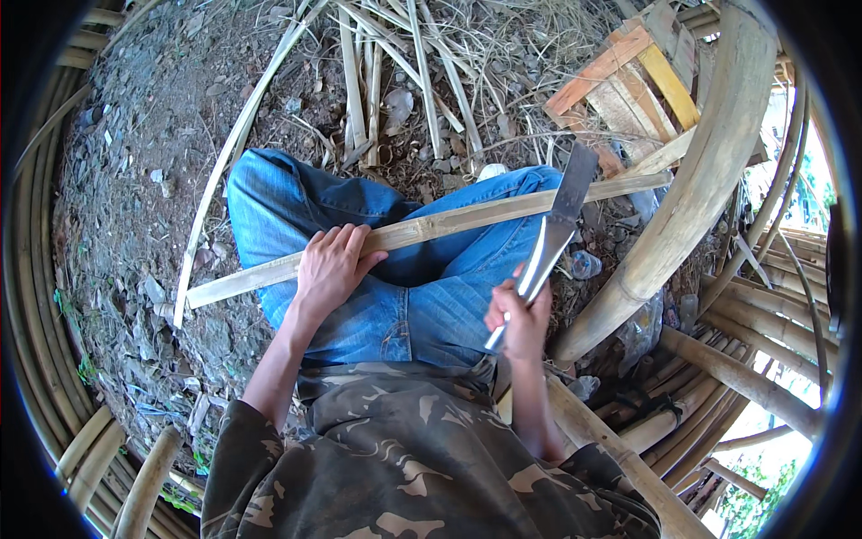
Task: The person is using a hand tool to plane or scrape the surface of a bamboo strip.
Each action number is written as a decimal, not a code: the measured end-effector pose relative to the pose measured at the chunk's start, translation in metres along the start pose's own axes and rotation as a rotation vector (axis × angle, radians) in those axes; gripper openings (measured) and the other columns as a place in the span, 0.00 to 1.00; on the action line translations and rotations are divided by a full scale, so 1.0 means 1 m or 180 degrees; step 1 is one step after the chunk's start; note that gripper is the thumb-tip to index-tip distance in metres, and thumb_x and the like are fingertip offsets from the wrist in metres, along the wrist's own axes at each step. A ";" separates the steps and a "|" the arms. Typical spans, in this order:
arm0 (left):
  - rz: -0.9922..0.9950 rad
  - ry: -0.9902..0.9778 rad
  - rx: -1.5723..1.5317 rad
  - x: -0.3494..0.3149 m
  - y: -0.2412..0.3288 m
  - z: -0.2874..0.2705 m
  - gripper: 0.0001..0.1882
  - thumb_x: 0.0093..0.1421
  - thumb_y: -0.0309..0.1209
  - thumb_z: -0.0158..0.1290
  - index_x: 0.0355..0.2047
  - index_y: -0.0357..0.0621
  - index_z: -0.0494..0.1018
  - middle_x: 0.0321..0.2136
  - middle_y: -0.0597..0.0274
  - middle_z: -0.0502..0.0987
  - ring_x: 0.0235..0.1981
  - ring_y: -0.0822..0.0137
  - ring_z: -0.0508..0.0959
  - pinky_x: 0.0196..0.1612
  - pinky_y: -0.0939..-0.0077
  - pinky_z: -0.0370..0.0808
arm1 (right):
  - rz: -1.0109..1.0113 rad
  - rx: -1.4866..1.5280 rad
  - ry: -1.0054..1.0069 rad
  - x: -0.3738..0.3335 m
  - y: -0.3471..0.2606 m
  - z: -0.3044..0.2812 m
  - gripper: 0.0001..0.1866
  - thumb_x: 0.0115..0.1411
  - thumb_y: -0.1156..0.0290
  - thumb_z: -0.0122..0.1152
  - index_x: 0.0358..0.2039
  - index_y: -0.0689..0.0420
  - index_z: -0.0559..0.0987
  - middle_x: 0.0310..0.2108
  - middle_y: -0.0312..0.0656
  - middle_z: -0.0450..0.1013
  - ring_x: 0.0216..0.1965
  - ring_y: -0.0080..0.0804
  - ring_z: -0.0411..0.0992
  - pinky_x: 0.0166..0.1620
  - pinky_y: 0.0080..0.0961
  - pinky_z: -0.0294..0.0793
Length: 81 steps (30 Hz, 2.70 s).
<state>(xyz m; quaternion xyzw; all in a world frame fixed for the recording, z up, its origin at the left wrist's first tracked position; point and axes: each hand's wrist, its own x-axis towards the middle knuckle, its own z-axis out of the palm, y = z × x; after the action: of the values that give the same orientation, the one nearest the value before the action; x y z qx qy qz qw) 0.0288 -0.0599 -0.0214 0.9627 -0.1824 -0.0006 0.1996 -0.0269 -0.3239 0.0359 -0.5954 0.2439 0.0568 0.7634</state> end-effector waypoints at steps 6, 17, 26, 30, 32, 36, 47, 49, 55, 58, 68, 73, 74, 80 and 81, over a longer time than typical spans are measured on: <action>0.0046 0.0127 -0.0043 -0.002 -0.003 0.003 0.23 0.61 0.49 0.53 0.42 0.40 0.71 0.30 0.61 0.73 0.34 0.61 0.76 0.40 0.67 0.71 | 0.0764 -0.1320 -0.0917 0.002 0.017 -0.012 0.16 0.54 0.82 0.58 0.42 0.60 0.66 0.18 0.36 0.66 0.12 0.22 0.65 0.15 0.22 0.66; 0.0074 0.0146 -0.0060 -0.001 0.000 0.000 0.23 0.60 0.50 0.54 0.42 0.41 0.71 0.30 0.61 0.74 0.35 0.61 0.77 0.39 0.67 0.72 | 0.0634 -0.1261 -0.0923 -0.001 0.003 -0.007 0.16 0.53 0.82 0.58 0.42 0.62 0.67 0.18 0.38 0.67 0.12 0.22 0.65 0.14 0.23 0.65; 0.0044 0.0082 -0.0115 0.000 -0.001 0.002 0.24 0.60 0.49 0.54 0.43 0.40 0.71 0.31 0.60 0.74 0.35 0.61 0.76 0.39 0.68 0.71 | 0.1067 -0.1283 -0.1099 -0.001 0.015 -0.004 0.16 0.54 0.81 0.60 0.42 0.64 0.68 0.19 0.38 0.68 0.13 0.23 0.66 0.15 0.23 0.64; 0.0069 0.0207 -0.0016 -0.002 0.005 -0.020 0.25 0.58 0.47 0.57 0.47 0.41 0.71 0.35 0.61 0.76 0.38 0.60 0.76 0.46 0.68 0.69 | 0.0402 -0.0521 -0.0338 0.016 -0.008 -0.032 0.18 0.52 0.84 0.59 0.43 0.62 0.65 0.21 0.37 0.66 0.12 0.21 0.63 0.14 0.22 0.63; 0.0037 0.0403 -0.0070 -0.016 -0.005 -0.024 0.25 0.57 0.44 0.59 0.49 0.42 0.72 0.35 0.62 0.76 0.37 0.60 0.76 0.48 0.65 0.67 | 0.0258 -0.0226 -0.0027 0.016 -0.027 -0.039 0.18 0.52 0.85 0.58 0.42 0.59 0.65 0.20 0.37 0.65 0.12 0.22 0.62 0.14 0.22 0.62; 0.0060 0.0315 -0.0090 -0.019 -0.014 -0.017 0.22 0.55 0.42 0.60 0.46 0.43 0.74 0.34 0.62 0.76 0.37 0.62 0.76 0.45 0.66 0.68 | 0.0218 -0.0160 0.0238 0.015 -0.044 -0.046 0.19 0.52 0.85 0.56 0.43 0.56 0.65 0.20 0.35 0.62 0.12 0.21 0.60 0.15 0.22 0.60; 0.0271 0.0672 -0.0204 0.010 0.000 0.010 0.22 0.56 0.43 0.60 0.46 0.42 0.74 0.30 0.63 0.75 0.32 0.63 0.77 0.36 0.69 0.73 | 0.0747 -0.1699 -0.0598 0.002 0.033 -0.012 0.17 0.53 0.82 0.58 0.44 0.62 0.68 0.18 0.37 0.69 0.13 0.22 0.68 0.16 0.21 0.67; 0.0170 0.0446 -0.0166 0.007 0.000 0.010 0.22 0.56 0.43 0.60 0.46 0.42 0.74 0.30 0.63 0.74 0.32 0.63 0.77 0.36 0.69 0.74 | 0.0824 -0.1356 -0.1088 -0.003 0.020 -0.008 0.17 0.53 0.81 0.60 0.42 0.62 0.67 0.18 0.36 0.68 0.11 0.22 0.65 0.14 0.21 0.66; 0.0294 0.0637 -0.0224 0.013 0.003 0.006 0.22 0.56 0.43 0.60 0.45 0.42 0.74 0.30 0.62 0.75 0.31 0.62 0.78 0.35 0.68 0.74 | -0.0179 0.0227 0.0293 0.000 0.002 -0.001 0.13 0.55 0.83 0.57 0.40 0.61 0.67 0.20 0.37 0.68 0.13 0.22 0.66 0.15 0.21 0.65; 0.0231 0.0515 -0.0223 0.010 0.001 0.008 0.22 0.56 0.43 0.60 0.45 0.42 0.74 0.29 0.62 0.75 0.30 0.62 0.78 0.35 0.68 0.75 | 0.0409 -0.1800 -0.0865 -0.005 0.043 -0.007 0.19 0.54 0.80 0.59 0.46 0.63 0.68 0.20 0.37 0.69 0.14 0.23 0.69 0.17 0.22 0.67; 0.0188 0.0437 -0.0177 0.012 0.003 0.007 0.22 0.56 0.44 0.60 0.45 0.42 0.74 0.28 0.62 0.75 0.31 0.62 0.78 0.36 0.68 0.75 | 0.0400 -0.1275 -0.0636 -0.004 0.037 -0.012 0.20 0.54 0.80 0.58 0.48 0.61 0.69 0.17 0.36 0.68 0.13 0.22 0.67 0.16 0.21 0.67; 0.0262 0.0469 -0.0284 0.015 0.003 0.005 0.23 0.56 0.44 0.60 0.45 0.41 0.74 0.28 0.62 0.75 0.31 0.62 0.78 0.36 0.68 0.76 | 0.0434 -0.0657 -0.0547 0.005 0.001 -0.017 0.18 0.54 0.82 0.56 0.46 0.63 0.67 0.19 0.37 0.68 0.12 0.22 0.66 0.15 0.21 0.65; 0.0299 0.0499 -0.0275 0.013 0.002 0.008 0.23 0.56 0.44 0.60 0.44 0.41 0.74 0.28 0.62 0.75 0.31 0.61 0.79 0.36 0.68 0.76 | -0.0001 -0.0256 -0.0359 0.003 -0.012 -0.011 0.13 0.55 0.84 0.56 0.40 0.61 0.66 0.18 0.36 0.67 0.12 0.21 0.66 0.14 0.21 0.64; 0.0233 0.0525 -0.0310 0.010 0.000 0.014 0.23 0.55 0.44 0.60 0.44 0.41 0.74 0.27 0.61 0.75 0.31 0.60 0.78 0.36 0.67 0.76 | 0.0739 -0.1493 -0.0911 -0.007 0.033 -0.006 0.16 0.53 0.80 0.58 0.43 0.63 0.68 0.18 0.36 0.68 0.12 0.22 0.66 0.15 0.22 0.66; 0.0208 0.0534 -0.0302 0.013 -0.002 0.012 0.23 0.55 0.44 0.60 0.44 0.41 0.74 0.27 0.61 0.75 0.31 0.60 0.78 0.36 0.67 0.76 | 0.0982 -0.1301 -0.0935 -0.005 0.018 -0.005 0.14 0.54 0.82 0.57 0.41 0.62 0.67 0.18 0.36 0.67 0.12 0.21 0.65 0.14 0.21 0.65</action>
<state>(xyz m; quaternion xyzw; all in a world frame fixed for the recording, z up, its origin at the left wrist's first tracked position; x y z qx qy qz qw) 0.0402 -0.0676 -0.0324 0.9424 -0.1961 0.0780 0.2595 -0.0392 -0.3229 0.0214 -0.6781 0.2020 0.3057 0.6371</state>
